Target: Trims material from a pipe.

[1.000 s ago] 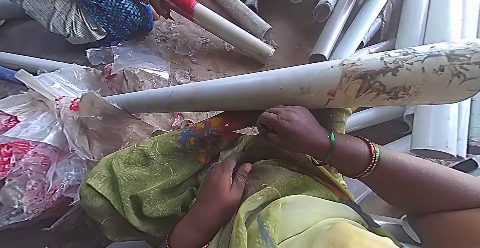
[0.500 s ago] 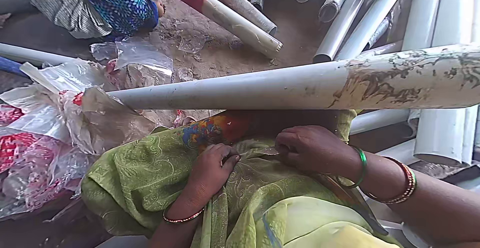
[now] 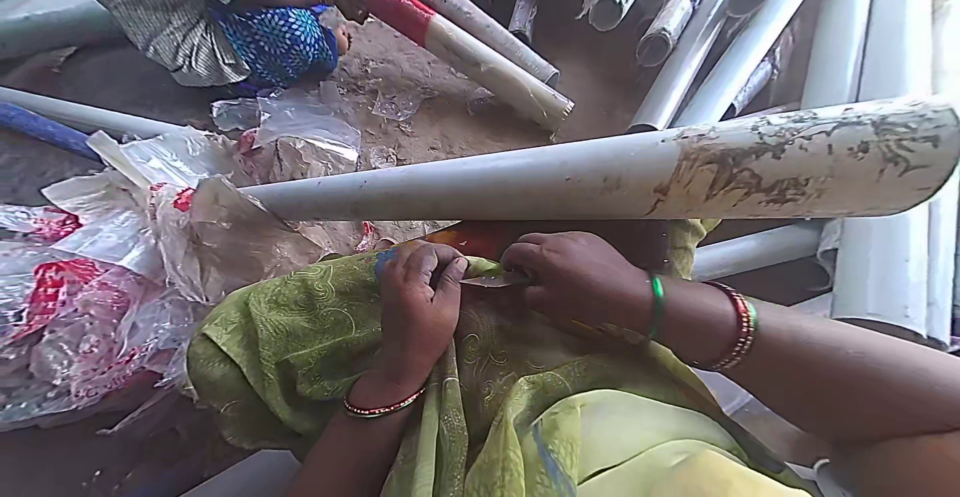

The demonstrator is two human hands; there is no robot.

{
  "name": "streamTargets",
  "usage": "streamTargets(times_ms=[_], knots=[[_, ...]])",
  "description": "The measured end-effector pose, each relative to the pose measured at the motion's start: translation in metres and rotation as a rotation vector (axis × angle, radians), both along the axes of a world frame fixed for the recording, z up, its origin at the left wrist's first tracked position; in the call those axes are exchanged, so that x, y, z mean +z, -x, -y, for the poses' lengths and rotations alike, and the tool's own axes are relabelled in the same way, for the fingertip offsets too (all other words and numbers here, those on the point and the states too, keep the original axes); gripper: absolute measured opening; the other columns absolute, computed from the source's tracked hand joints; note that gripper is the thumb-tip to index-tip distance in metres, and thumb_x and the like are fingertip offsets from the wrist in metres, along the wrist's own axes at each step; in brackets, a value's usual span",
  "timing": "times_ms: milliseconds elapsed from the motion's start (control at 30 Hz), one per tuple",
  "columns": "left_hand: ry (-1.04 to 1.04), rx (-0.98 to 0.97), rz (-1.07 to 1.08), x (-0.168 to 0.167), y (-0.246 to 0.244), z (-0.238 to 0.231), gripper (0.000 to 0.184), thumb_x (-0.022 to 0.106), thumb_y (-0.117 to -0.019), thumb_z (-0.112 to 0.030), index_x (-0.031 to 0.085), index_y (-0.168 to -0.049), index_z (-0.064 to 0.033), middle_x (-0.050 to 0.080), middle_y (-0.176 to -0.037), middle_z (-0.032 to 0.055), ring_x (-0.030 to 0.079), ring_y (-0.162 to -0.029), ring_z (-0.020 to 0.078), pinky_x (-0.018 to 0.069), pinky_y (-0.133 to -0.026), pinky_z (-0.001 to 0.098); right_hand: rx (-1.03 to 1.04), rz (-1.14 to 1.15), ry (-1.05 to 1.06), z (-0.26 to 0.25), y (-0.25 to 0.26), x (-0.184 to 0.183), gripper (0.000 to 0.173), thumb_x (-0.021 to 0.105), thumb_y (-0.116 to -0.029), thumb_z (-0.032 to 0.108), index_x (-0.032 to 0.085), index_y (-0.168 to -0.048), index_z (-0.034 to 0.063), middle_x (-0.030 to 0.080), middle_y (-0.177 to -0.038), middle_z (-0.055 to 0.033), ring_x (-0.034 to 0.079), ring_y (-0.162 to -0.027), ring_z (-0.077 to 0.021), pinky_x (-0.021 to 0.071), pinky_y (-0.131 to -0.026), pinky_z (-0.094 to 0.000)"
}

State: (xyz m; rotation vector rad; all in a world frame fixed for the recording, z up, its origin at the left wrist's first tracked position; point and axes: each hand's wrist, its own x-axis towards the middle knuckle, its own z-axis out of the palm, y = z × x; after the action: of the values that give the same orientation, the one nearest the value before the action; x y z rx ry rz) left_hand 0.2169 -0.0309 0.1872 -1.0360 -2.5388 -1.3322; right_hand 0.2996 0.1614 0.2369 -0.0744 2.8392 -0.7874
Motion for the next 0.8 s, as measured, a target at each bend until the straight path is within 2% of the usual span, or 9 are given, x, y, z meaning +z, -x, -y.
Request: streamTargets(times_ms=[100, 200, 300, 400, 467, 533, 600, 667, 800], knots=[[0.021, -0.005, -0.054, 0.008, 0.010, -0.008, 0.014, 0.063, -0.0960, -0.012, 0.073, -0.096, -0.0022, 0.070, -0.096, 0.0121, 0.065, -0.096, 0.0260, 0.0447, -0.090, 0.0505, -0.015, -0.159, -0.075, 0.000, 0.006, -0.001, 0.012, 0.072, -0.0854, 0.004, 0.070, -0.096, 0.0010, 0.069, -0.086, -0.0147, 0.068, -0.080, -0.0328, 0.0510, -0.064, -0.0509], [0.148, -0.075, 0.099, 0.009, 0.014, -0.008, 0.019, 0.062, -0.0990, -0.017, 0.073, -0.101, -0.0013, 0.071, -0.100, 0.0142, 0.067, -0.095, 0.0273, 0.0510, -0.086, 0.0526, -0.035, -0.424, -0.117, -0.010, 0.005, -0.007, 0.006, 0.068, -0.0827, 0.007, 0.069, -0.087, 0.0020, 0.067, -0.078, -0.0135, 0.068, -0.071, -0.0318, 0.0491, -0.057, -0.0480], [0.352, -0.135, 0.263, 0.018, 0.007, -0.006, 0.033, 0.064, -0.0994, -0.032, 0.067, -0.115, -0.0026, 0.067, -0.108, 0.0154, 0.066, -0.090, 0.0278, 0.0521, -0.079, 0.0507, -0.064, -0.463, -0.086, -0.017, 0.004, -0.005, 0.006, 0.065, -0.0849, 0.007, 0.070, -0.085, 0.0026, 0.066, -0.075, -0.0125, 0.066, -0.067, -0.0301, 0.0468, -0.055, -0.0478], [0.383, -0.184, -0.018, 0.018, -0.014, 0.001, 0.042, 0.070, -0.0910, -0.012, 0.063, -0.132, -0.0030, 0.067, -0.120, 0.0242, 0.071, -0.094, 0.0414, 0.0572, -0.074, 0.0568, -0.076, -0.446, -0.064, -0.024, 0.006, -0.003, 0.007, 0.065, -0.0862, 0.006, 0.069, -0.083, 0.0024, 0.064, -0.072, -0.0119, 0.064, -0.064, -0.0288, 0.0449, -0.054, -0.0469], [0.244, -0.304, -0.407, 0.005, -0.020, 0.008, 0.040, 0.063, -0.0893, -0.009, 0.068, -0.128, -0.0132, 0.068, -0.118, 0.0228, 0.071, -0.089, 0.0395, 0.0575, -0.066, 0.0471, -0.081, -0.431, -0.058, -0.027, 0.008, -0.003, 0.007, 0.065, -0.0865, 0.007, 0.069, -0.084, 0.0020, 0.063, -0.071, -0.0120, 0.063, -0.065, -0.0291, 0.0444, -0.055, -0.0472], [0.194, -0.485, -0.491, 0.004, -0.029, 0.014, 0.034, 0.049, -0.1004, -0.011, 0.071, -0.121, -0.0260, 0.070, -0.126, 0.0120, 0.066, -0.107, 0.0345, 0.0523, -0.084, 0.0453, -0.085, -0.410, -0.071, -0.027, 0.010, 0.000, 0.010, 0.064, -0.0893, 0.010, 0.067, -0.083, 0.0027, 0.062, -0.071, -0.0109, 0.062, -0.065, -0.0282, 0.0433, -0.056, -0.0466], [0.177, -0.677, -0.364, 0.003, -0.038, 0.022, 0.031, 0.047, -0.1020, -0.012, 0.075, -0.115, -0.0167, 0.074, -0.123, 0.0071, 0.068, -0.117, 0.0293, 0.0520, -0.097, 0.0437, -0.086, -0.448, -0.091, -0.024, 0.013, 0.001, 0.010, 0.063, -0.0885, 0.009, 0.066, -0.081, 0.0026, 0.060, -0.069, -0.0110, 0.061, -0.063, -0.0288, 0.0420, -0.054, -0.0463], [0.146, -0.748, -0.211, 0.005, -0.043, 0.030, 0.026, 0.051, -0.0992, -0.009, 0.073, -0.111, -0.0031, 0.077, -0.110, 0.0125, 0.074, -0.103, 0.0267, 0.0576, -0.089, 0.0343, -0.074, -0.538, -0.113, -0.020, 0.016, 0.003, 0.009, 0.063, -0.0870, 0.008, 0.066, -0.080, 0.0026, 0.061, -0.069, -0.0115, 0.062, -0.062, -0.0290, 0.0420, -0.052, -0.0451], [0.231, -0.687, -0.050, 0.016, -0.053, 0.040, 0.022, 0.055, -0.0946, -0.005, 0.074, -0.103, 0.0031, 0.077, -0.097, 0.0172, 0.076, -0.089, 0.0298, 0.0603, -0.076, 0.0360, -0.064, -0.612, -0.134, -0.018, 0.022, 0.012, 0.011, 0.062, -0.0888, 0.010, 0.068, -0.083, 0.0025, 0.064, -0.073, -0.0127, 0.065, -0.065, -0.0298, 0.0441, -0.054, -0.0455]])
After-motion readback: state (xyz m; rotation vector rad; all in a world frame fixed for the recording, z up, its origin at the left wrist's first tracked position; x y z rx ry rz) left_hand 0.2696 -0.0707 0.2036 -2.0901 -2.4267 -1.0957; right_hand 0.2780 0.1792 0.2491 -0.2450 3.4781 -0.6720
